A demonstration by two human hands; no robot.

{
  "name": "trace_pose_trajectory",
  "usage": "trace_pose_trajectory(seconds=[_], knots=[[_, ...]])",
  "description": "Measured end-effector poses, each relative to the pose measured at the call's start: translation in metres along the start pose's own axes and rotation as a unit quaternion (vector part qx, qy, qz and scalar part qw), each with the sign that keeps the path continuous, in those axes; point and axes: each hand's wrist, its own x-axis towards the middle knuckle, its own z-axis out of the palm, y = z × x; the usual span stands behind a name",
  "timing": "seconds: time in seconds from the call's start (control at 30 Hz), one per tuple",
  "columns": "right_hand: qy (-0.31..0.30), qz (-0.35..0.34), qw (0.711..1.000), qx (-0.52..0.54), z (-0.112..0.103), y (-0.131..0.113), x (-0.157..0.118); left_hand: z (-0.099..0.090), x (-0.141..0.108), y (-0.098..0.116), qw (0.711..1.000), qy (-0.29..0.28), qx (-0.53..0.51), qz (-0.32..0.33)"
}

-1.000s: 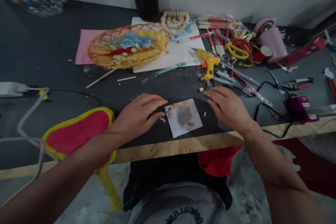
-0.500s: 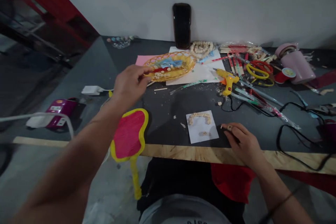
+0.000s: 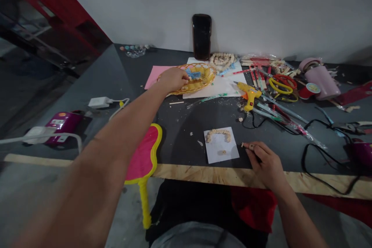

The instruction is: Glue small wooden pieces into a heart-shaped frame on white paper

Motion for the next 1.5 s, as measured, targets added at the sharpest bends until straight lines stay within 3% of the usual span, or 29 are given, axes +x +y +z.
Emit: trace_pose_trajectory(seconds=[0.13,0.23,0.33,0.43,0.67,0.83,1.03,1.27,1.5], knots=[[-0.002,-0.003,1.000,0.013,-0.002,-0.001,0.002,-0.007,-0.001,0.001,1.000,0.012,-0.010,-0.005],[0.000,-0.004,1.000,0.016,-0.003,-0.003,0.004,-0.020,-0.016,0.009,0.999,0.044,-0.028,-0.011],[0.001,-0.007,1.000,0.011,-0.004,-0.004,0.005,-0.031,-0.047,0.026,0.996,0.063,-0.060,-0.001],[-0.006,-0.009,1.000,0.007,-0.004,-0.004,0.004,-0.032,-0.094,0.046,0.990,0.054,-0.123,0.035],[-0.010,-0.015,1.000,0.001,-0.003,0.000,0.003,-0.002,-0.200,0.077,0.972,0.002,-0.163,0.171],[0.027,-0.001,1.000,0.015,-0.006,-0.014,0.001,0.021,-0.244,0.106,0.964,0.027,-0.217,0.151],[-0.016,-0.038,0.994,0.097,-0.004,-0.047,-0.004,0.037,-0.252,0.130,0.957,0.005,-0.194,0.214],[-0.018,-0.004,1.000,0.011,0.011,-0.039,0.000,0.049,-0.237,0.115,0.969,0.064,-0.138,0.192],[-0.021,-0.023,1.000,-0.001,0.017,-0.045,0.011,0.062,-0.229,0.114,0.968,0.077,-0.118,0.207]])
